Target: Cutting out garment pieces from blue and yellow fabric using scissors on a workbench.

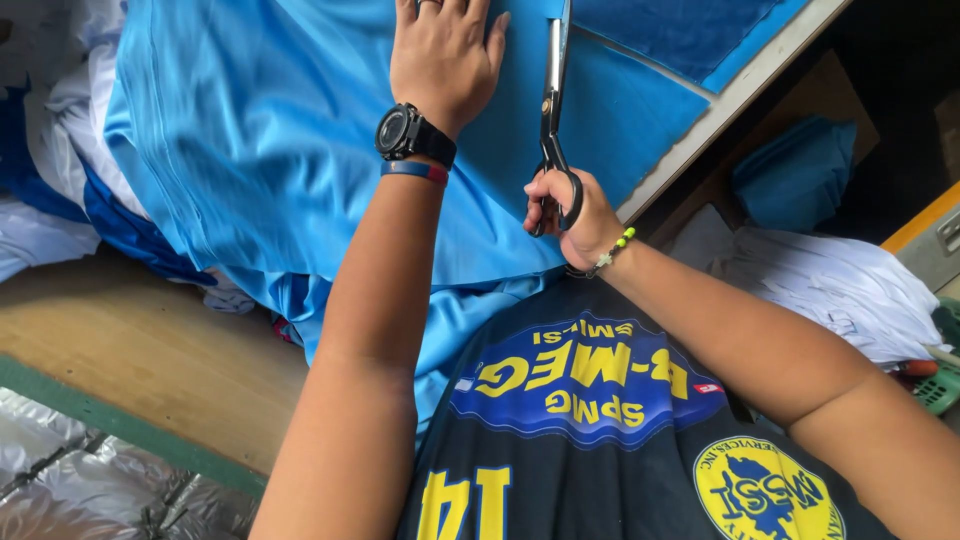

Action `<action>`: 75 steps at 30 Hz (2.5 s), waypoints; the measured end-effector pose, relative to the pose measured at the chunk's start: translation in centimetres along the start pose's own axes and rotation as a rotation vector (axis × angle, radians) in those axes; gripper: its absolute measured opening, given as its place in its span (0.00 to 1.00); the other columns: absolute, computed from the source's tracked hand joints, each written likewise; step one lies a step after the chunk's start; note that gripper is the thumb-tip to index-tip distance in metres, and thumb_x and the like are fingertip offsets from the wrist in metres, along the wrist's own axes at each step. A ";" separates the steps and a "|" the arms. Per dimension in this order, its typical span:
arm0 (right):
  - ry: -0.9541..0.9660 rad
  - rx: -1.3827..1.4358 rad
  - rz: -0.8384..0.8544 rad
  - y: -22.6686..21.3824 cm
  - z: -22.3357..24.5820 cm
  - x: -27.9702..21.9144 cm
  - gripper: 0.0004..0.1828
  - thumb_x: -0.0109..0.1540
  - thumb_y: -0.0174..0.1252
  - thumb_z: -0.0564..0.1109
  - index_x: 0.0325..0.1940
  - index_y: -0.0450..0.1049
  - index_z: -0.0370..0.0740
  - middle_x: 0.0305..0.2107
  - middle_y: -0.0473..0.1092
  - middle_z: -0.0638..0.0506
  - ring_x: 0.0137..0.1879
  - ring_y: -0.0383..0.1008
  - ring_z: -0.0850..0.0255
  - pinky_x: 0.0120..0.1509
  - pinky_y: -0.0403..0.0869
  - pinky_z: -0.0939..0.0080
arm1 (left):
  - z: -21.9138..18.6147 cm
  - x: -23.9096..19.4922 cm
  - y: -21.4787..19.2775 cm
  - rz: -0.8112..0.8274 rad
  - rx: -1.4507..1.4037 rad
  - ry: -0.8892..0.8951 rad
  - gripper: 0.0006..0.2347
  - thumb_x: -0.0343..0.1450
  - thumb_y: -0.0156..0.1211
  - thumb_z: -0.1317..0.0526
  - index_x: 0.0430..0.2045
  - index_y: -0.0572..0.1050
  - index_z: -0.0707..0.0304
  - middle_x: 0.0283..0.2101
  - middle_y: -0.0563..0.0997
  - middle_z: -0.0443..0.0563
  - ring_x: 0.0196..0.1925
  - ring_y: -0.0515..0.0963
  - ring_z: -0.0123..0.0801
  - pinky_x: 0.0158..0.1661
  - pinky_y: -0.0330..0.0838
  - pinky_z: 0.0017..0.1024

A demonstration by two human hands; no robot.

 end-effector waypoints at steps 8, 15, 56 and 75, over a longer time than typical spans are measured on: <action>0.004 0.117 -0.084 2.2 -0.3 0.2 0.08 0.54 0.56 0.47 0.25 0.67 0.44 0.16 0.67 0.52 0.24 0.70 0.60 0.28 0.64 0.66 | 0.6 0.1 2.0 0.141 -0.071 -0.091 0.21 0.80 0.53 0.49 0.65 0.69 0.59 0.65 0.75 0.59 0.66 0.69 0.56 0.66 0.49 0.58; 0.022 0.198 -0.155 2.2 -0.6 0.9 0.06 0.54 0.56 0.45 0.31 0.67 0.42 0.18 0.67 0.50 0.25 0.70 0.59 0.31 0.67 0.65 | 0.6 0.0 1.9 0.132 -0.102 -0.080 0.21 0.81 0.51 0.50 0.66 0.70 0.62 0.65 0.75 0.61 0.68 0.66 0.59 0.67 0.45 0.61; -0.059 0.034 -0.168 1.6 0.6 0.3 0.11 0.57 0.61 0.47 0.25 0.70 0.40 0.17 0.65 0.53 0.23 0.68 0.63 0.26 0.69 0.66 | 0.7 0.0 2.2 0.237 -0.141 -0.110 0.23 0.83 0.46 0.50 0.71 0.65 0.63 0.73 0.61 0.61 0.75 0.50 0.60 0.71 0.37 0.60; -0.072 0.051 -0.150 -0.8 3.2 3.0 0.10 0.55 0.62 0.44 0.23 0.70 0.38 0.14 0.65 0.51 0.20 0.66 0.64 0.27 0.72 0.65 | 0.7 0.2 2.0 0.372 -0.098 -0.137 0.24 0.85 0.43 0.48 0.75 0.57 0.58 0.77 0.53 0.55 0.77 0.43 0.54 0.73 0.36 0.57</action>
Point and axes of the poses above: each hand's wrist, its own x-axis towards the middle knuckle, its own y-axis out of the palm, z = x × y, the point moved 10 cm from there along x, towards the middle knuckle
